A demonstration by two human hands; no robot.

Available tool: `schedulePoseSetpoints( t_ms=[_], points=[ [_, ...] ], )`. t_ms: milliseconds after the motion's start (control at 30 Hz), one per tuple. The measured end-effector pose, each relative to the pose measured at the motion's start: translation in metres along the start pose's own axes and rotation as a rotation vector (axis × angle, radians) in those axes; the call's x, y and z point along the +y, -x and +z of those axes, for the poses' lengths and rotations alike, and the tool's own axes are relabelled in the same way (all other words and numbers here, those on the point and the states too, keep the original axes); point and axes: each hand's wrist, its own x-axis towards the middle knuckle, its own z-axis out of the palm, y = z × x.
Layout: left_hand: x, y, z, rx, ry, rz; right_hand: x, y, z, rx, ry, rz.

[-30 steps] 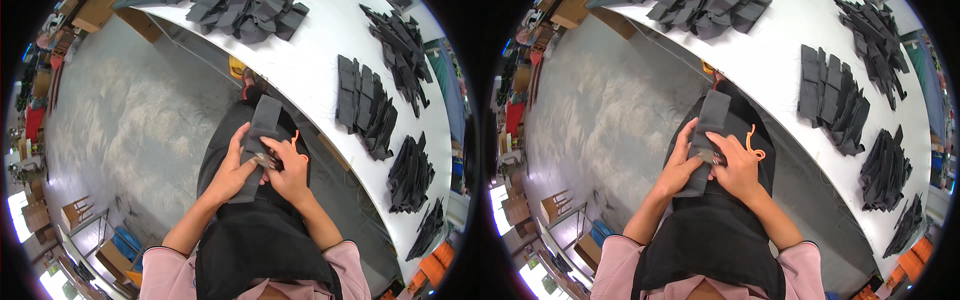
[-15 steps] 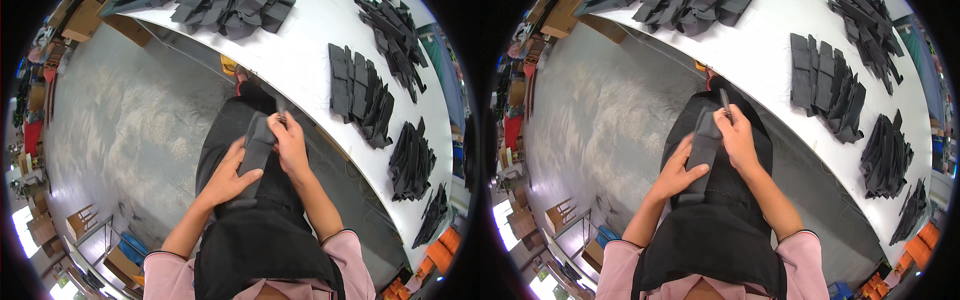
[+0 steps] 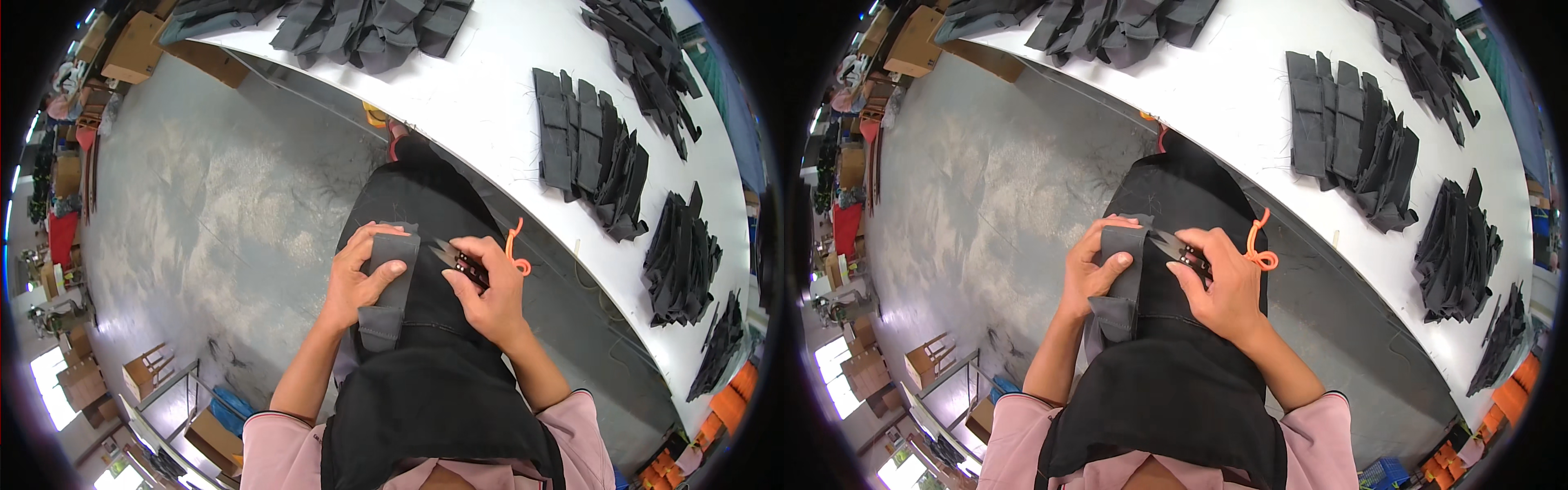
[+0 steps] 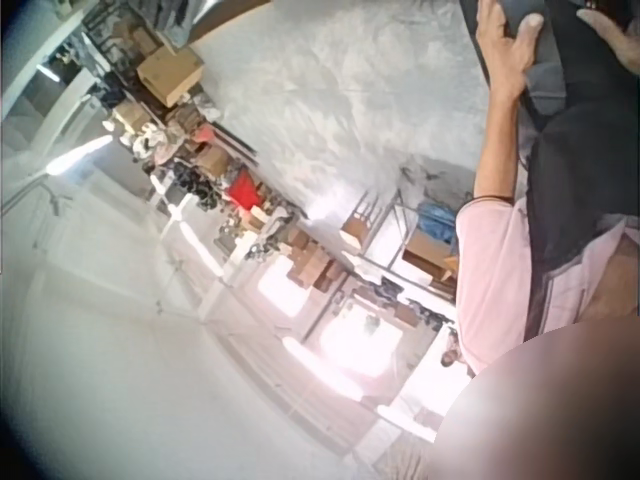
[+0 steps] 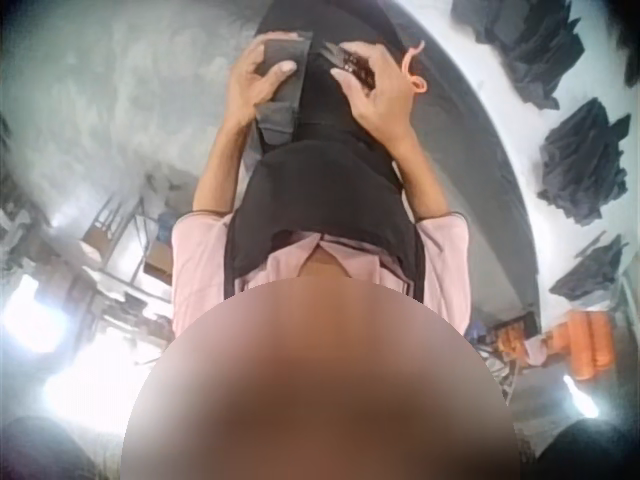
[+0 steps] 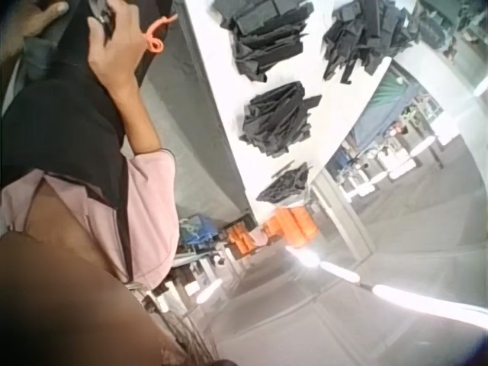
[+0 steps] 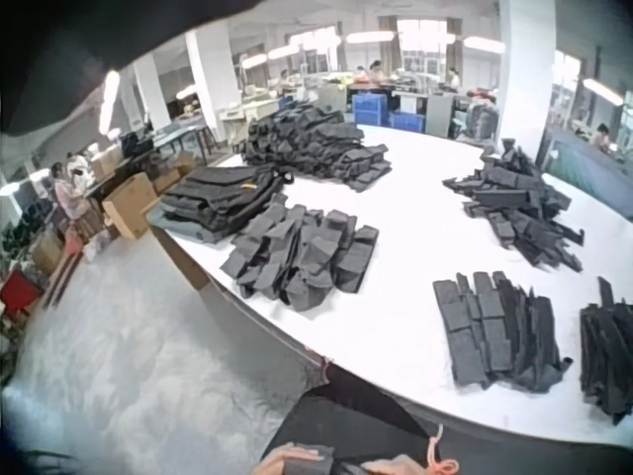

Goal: The recorder is inspecting and trimming small black fabric strips using a small pair of snips/scissors at a factory workbench.

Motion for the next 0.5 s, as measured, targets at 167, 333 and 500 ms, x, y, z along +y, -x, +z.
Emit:
schedulePoseSetpoints(
  t_ms=[167,333,500],
  points=[
    [0.004,-0.002,0.002,-0.022,-0.031,0.032,-0.003,-0.008,-0.006,-0.034,0.213,-0.132],
    [0.003,-0.001,0.0,-0.055,-0.088,0.062,-0.003,-0.012,-0.007,-0.073,0.197,-0.156],
    [0.004,0.0,-0.002,-0.058,-0.109,0.06,-0.003,-0.004,-0.009,0.004,0.147,-0.105]
  ],
)
